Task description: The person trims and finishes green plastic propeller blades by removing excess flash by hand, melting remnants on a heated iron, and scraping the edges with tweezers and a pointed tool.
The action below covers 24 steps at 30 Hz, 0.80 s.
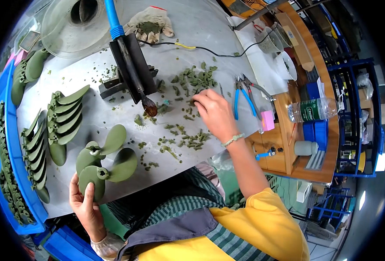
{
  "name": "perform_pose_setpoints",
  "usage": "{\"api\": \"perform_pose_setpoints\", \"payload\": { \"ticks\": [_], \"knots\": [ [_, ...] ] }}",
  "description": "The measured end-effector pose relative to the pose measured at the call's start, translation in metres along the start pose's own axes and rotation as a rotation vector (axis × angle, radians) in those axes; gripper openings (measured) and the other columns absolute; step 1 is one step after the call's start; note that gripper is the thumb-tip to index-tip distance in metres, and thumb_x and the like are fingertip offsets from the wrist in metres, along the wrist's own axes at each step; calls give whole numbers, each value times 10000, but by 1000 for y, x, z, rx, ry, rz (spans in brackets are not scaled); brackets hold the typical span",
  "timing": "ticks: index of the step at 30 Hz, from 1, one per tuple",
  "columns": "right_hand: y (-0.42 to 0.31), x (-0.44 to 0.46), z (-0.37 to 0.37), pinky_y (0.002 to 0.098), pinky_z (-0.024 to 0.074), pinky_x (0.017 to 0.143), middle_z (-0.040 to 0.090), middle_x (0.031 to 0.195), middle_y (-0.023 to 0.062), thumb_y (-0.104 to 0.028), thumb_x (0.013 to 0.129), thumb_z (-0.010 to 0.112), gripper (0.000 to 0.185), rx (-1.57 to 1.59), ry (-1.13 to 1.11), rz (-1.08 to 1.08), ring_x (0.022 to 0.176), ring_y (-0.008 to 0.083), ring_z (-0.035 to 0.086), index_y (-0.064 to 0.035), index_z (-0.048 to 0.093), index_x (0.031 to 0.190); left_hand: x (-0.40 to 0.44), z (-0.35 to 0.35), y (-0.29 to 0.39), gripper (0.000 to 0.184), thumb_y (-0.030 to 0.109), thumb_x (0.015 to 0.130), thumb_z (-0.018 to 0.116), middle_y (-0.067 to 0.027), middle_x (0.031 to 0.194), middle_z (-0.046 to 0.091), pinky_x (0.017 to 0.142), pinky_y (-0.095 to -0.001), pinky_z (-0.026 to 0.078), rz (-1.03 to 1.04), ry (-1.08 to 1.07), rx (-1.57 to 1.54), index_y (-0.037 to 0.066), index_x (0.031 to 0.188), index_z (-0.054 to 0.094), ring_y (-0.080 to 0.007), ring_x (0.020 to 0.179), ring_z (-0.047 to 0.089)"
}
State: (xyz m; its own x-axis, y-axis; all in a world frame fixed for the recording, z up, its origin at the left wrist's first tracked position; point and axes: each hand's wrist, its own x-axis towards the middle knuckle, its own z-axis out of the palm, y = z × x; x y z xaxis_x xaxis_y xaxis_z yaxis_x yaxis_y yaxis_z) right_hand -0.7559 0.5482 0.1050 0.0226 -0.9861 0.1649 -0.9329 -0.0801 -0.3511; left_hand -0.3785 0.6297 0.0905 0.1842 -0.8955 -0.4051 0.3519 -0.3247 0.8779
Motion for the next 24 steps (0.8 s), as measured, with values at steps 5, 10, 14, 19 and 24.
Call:
{"api": "perform_pose_setpoints", "payload": {
  "ticks": [5,10,14,19,24],
  "knots": [
    [-4,-1,-1,406,517,826,667,1013,120,-67,856,674,181,-30,30,-102,935,333,640,-12,705,1025,1,2,1,476,-31,882,662,-149,1214,632,953,-317,501,6,1,-19,-73,1327,498,-201,1079,634],
    [-3,1,3,405,512,831,665,982,130,-74,840,695,173,-20,44,-144,928,331,636,3,697,995,2,2,1,476,-31,878,667,-140,1203,643,960,-302,490,0,-6,-29,-67,1323,501,-190,1083,631],
    [-16,2,-3,384,518,776,651,930,134,-30,836,682,165,136,-77,104,861,316,647,6,686,996,4,0,-2,485,-1,915,645,-138,1223,642,964,-311,495,10,-53,-26,-44,1366,472,-190,1097,632],
    [-7,-2,4,376,488,720,630,888,132,16,835,641,151,94,9,-8,798,305,621,9,698,974,7,4,-1,485,-9,907,644,-136,1209,654,966,-309,492,2,-67,-36,-56,1358,470,-180,1089,637],
    [-6,-4,9,385,486,721,605,863,131,19,842,625,143,42,62,-14,799,308,612,5,699,964,10,6,-3,492,-21,894,669,-135,1185,666,953,-297,500,25,-14,-87,-63,1345,477,-178,1078,642]
  ]
}}
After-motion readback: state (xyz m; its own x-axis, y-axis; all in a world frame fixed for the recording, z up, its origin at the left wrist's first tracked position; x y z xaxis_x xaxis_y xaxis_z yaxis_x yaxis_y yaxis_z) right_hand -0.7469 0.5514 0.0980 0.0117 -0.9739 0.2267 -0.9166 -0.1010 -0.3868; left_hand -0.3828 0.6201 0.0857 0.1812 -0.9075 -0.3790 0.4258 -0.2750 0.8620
